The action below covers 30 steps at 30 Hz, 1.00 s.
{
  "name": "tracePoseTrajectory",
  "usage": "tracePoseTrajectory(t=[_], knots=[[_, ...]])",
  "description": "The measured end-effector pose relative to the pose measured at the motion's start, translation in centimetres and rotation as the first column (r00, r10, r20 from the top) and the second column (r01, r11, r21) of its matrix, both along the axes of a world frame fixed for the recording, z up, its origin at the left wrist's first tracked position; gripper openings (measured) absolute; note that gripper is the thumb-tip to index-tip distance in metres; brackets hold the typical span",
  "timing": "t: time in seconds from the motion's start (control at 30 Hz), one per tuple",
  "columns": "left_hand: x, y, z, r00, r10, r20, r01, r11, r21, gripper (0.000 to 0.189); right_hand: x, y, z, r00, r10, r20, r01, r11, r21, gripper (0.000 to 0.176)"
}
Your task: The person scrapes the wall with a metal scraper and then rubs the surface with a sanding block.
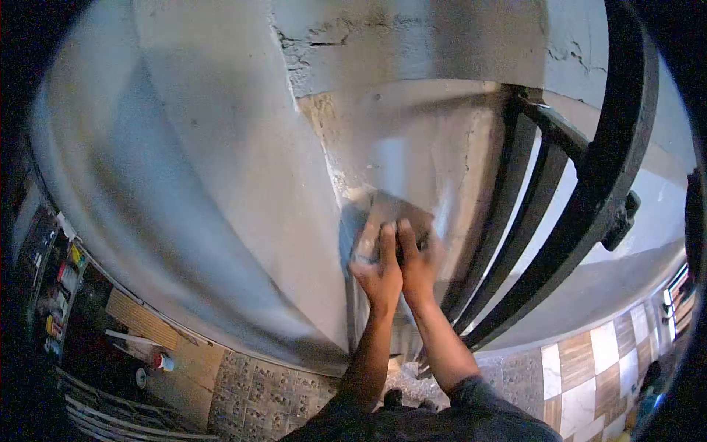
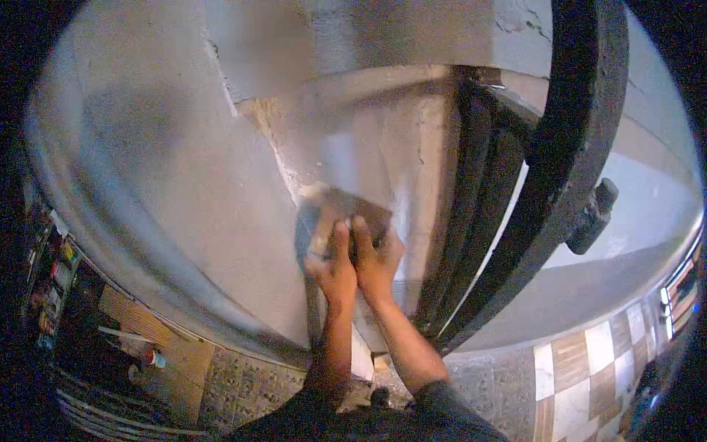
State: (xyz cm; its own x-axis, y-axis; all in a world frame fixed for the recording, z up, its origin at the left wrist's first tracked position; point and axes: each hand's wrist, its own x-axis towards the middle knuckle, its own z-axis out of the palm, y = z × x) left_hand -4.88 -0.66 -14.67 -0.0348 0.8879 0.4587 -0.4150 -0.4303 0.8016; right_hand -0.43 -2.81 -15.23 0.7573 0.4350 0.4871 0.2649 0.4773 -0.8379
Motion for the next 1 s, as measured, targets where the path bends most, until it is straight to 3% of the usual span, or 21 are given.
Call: tracePoseTrajectory(t=[0.1, 0.17, 0.23, 0.27, 0.33, 0.37, 0.43, 0.5, 0.57, 0.63, 0.67, 0.7, 0.77, 0.8, 0.83, 0.9, 0.93, 0.97, 1.0], knots=[[-0.2, -0.3, 0.0, 0.998, -0.066, -0.005, 0.065, 0.997, -0.035, 0.025, -0.2, -0.6, 0.1, 0.997, 0.042, -0.067, -0.043, 0.999, -0.009, 0.026], [-0.4, -1.7, -1.2, 0.996, 0.058, -0.064, -0.060, 0.998, -0.028, 0.025, -0.5, -1.0, -1.0, 0.996, -0.023, -0.086, 0.018, 0.998, -0.068, 0.025], [-0.4, -1.7, -0.7, 0.999, 0.018, -0.041, -0.018, 1.000, 0.002, 0.028, -0.6, -1.1, -0.9, 0.996, -0.039, -0.080, 0.039, 0.999, -0.005, 0.026], [-0.5, -1.6, 0.1, 0.996, 0.078, -0.049, -0.078, 0.997, 0.002, 0.029, -0.6, -0.8, -0.5, 0.995, -0.045, -0.086, 0.044, 0.999, -0.016, 0.026], [-0.5, 0.2, 1.9, 0.994, 0.111, -0.018, -0.110, 0.993, 0.031, 0.031, -0.2, 1.1, 1.8, 1.000, 0.021, -0.006, -0.020, 0.995, 0.100, 0.027], [-0.8, 0.3, 2.4, 0.994, 0.100, -0.037, -0.099, 0.995, 0.022, 0.031, -0.9, 0.6, 4.1, 0.959, -0.194, 0.205, 0.205, 0.978, -0.035, 0.026], [-0.9, 0.5, 3.6, 0.998, 0.027, 0.049, -0.029, 0.998, 0.049, 0.034, -0.8, 0.4, 4.8, 1.000, 0.010, 0.005, -0.010, 0.998, -0.058, 0.025], [-0.8, 0.0, 2.3, 0.998, -0.055, 0.033, 0.054, 0.998, 0.029, 0.036, -0.5, 0.2, 4.1, 1.000, -0.011, 0.019, 0.012, 0.999, -0.043, 0.025], [-0.2, -1.4, 0.2, 0.999, 0.048, -0.006, -0.049, 0.991, -0.122, 0.041, -0.7, -0.5, 2.1, 1.000, -0.026, 0.015, 0.027, 0.999, -0.040, 0.024], [-0.7, -2.2, -2.7, 0.999, 0.047, -0.012, -0.048, 0.995, -0.083, 0.042, -0.8, -1.7, -1.1, 0.995, 0.044, -0.084, -0.054, 0.991, -0.126, 0.029], [-1.1, -2.6, -4.4, 0.988, 0.021, -0.156, -0.038, 0.993, -0.108, 0.042, -0.6, -2.3, -3.0, 0.987, 0.092, -0.129, -0.120, 0.966, -0.231, 0.031], [-1.5, -3.0, -6.2, 0.954, -0.012, -0.298, -0.029, 0.991, -0.134, 0.042, -0.7, -2.9, -5.5, 0.975, 0.130, -0.181, -0.184, 0.926, -0.330, 0.033], [-2.5, -3.5, -10.3, 0.835, 0.018, -0.550, 0.035, 0.996, 0.086, 0.047, -0.6, -2.8, -14.3, 0.940, 0.195, 0.281, 0.023, 0.784, -0.621, 0.039], [-2.8, -4.0, -12.8, 0.796, 0.066, -0.602, 0.016, 0.991, 0.131, 0.054, -0.9, -1.2, -22.6, 0.958, 0.287, -0.008, -0.243, 0.796, -0.554, 0.040], [-3.1, -4.5, -15.2, 0.752, 0.112, -0.649, 0.011, 0.983, 0.182, 0.061, -1.3, 0.1, -28.4, 0.881, 0.381, -0.280, -0.468, 0.790, -0.397, 0.041], [-4.0, -3.7, -18.2, 0.538, 0.191, -0.821, 0.158, 0.934, 0.321, 0.076, -1.2, -1.2, -29.2, 0.899, 0.302, -0.318, -0.414, 0.824, -0.388, 0.041], [-4.3, -3.9, -17.8, 0.415, 0.029, -0.909, 0.232, 0.963, 0.137, 0.074, -2.3, 0.0, -29.1, 0.899, 0.255, -0.357, -0.389, 0.838, -0.383, 0.040], [-4.4, -4.3, -17.7, 0.306, 0.016, -0.952, 0.239, 0.967, 0.093, 0.075, -1.7, -3.3, -30.5, 0.898, 0.195, -0.394, -0.351, 0.858, -0.376, 0.040], [-5.0, -2.6, -22.3, 0.301, -0.030, -0.953, 0.293, 0.954, 0.062, 0.076, -2.5, -3.3, -30.9, 0.894, 0.131, -0.429, -0.303, 0.880, -0.365, 0.040]])
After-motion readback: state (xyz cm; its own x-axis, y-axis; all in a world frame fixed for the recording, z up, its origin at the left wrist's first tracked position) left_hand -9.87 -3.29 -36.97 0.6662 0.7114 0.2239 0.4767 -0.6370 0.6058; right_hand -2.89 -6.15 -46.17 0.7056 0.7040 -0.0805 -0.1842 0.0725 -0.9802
